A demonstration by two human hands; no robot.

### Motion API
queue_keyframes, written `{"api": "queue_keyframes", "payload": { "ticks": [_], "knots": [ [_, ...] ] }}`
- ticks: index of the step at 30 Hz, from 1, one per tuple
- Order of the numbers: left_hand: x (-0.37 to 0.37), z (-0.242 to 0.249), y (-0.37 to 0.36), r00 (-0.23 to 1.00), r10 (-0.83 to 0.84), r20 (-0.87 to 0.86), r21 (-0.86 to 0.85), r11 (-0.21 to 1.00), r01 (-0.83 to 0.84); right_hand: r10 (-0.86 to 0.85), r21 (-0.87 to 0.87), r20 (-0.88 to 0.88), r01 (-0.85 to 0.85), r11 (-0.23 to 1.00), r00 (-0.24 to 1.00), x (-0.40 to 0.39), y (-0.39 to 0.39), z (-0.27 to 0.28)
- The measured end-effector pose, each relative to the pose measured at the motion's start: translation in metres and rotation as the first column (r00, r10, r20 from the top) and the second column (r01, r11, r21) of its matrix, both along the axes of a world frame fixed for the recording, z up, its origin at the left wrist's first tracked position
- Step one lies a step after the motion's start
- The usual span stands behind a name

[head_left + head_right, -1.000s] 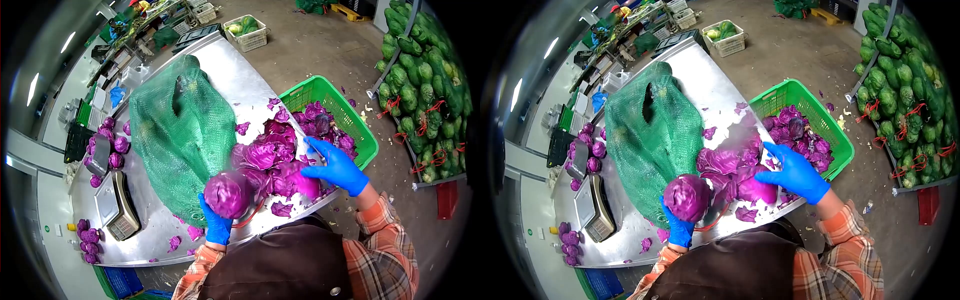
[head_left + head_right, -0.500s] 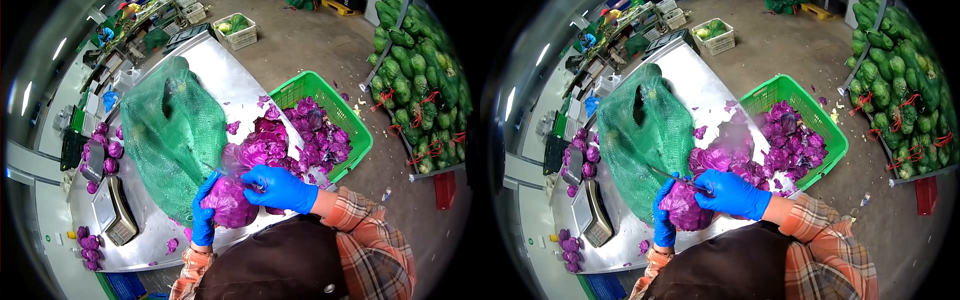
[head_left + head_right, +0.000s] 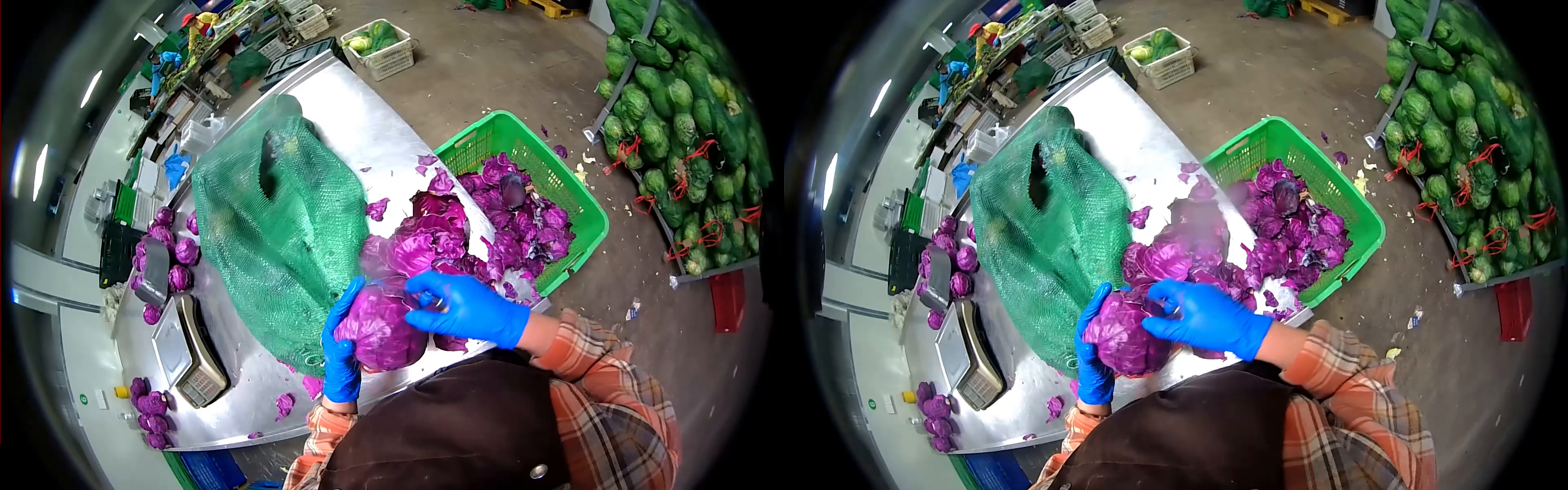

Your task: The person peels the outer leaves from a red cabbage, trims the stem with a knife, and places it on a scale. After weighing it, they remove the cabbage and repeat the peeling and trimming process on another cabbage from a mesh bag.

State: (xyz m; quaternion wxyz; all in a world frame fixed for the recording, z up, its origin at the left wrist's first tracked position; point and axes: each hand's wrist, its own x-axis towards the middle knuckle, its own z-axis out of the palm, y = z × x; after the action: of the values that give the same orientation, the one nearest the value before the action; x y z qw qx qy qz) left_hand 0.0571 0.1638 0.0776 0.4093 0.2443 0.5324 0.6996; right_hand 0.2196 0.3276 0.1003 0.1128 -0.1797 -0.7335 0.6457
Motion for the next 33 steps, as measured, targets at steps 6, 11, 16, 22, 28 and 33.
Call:
{"api": "queue_keyframes", "payload": {
  "ticks": [6, 11, 16, 22, 28, 33],
  "knots": [
    [-0.008, 0.004, -0.003, 0.998, 0.012, -0.064, 0.037, 0.999, -0.01, 0.022, -0.132, -0.044, -0.028, 0.991, 0.999, -0.008, -0.003, -0.021],
    [-0.005, 0.018, 0.002, 0.998, -0.065, -0.022, -0.071, 0.995, 0.063, 0.094, 0.07, -0.432, -0.07, 0.995, 0.897, -0.027, 0.011, -0.009],
    [-0.003, -0.066, -0.017, 0.671, -0.056, 0.739, 0.021, 0.998, 0.061, 0.036, -0.558, -0.063, -0.065, 0.828, 0.997, -0.025, 0.012, -0.003],
    [0.02, -0.053, -0.008, 0.952, -0.287, 0.11, -0.146, 0.942, 0.301, 0.161, -0.603, -0.05, -0.158, 0.782, 0.986, 0.001, 0.02, 0.011],
    [0.011, -0.048, 0.002, 0.909, -0.349, -0.227, -0.274, 0.919, 0.284, 0.255, -0.703, -0.28, -0.379, 0.603, 0.925, 0.051, 0.057, 0.017],
    [0.014, -0.05, 0.006, 0.626, -0.44, -0.644, -0.419, 0.887, 0.192, 0.175, -0.065, -0.242, -0.196, 0.978, 0.954, -0.008, 0.028, -0.016]
  ]
}}
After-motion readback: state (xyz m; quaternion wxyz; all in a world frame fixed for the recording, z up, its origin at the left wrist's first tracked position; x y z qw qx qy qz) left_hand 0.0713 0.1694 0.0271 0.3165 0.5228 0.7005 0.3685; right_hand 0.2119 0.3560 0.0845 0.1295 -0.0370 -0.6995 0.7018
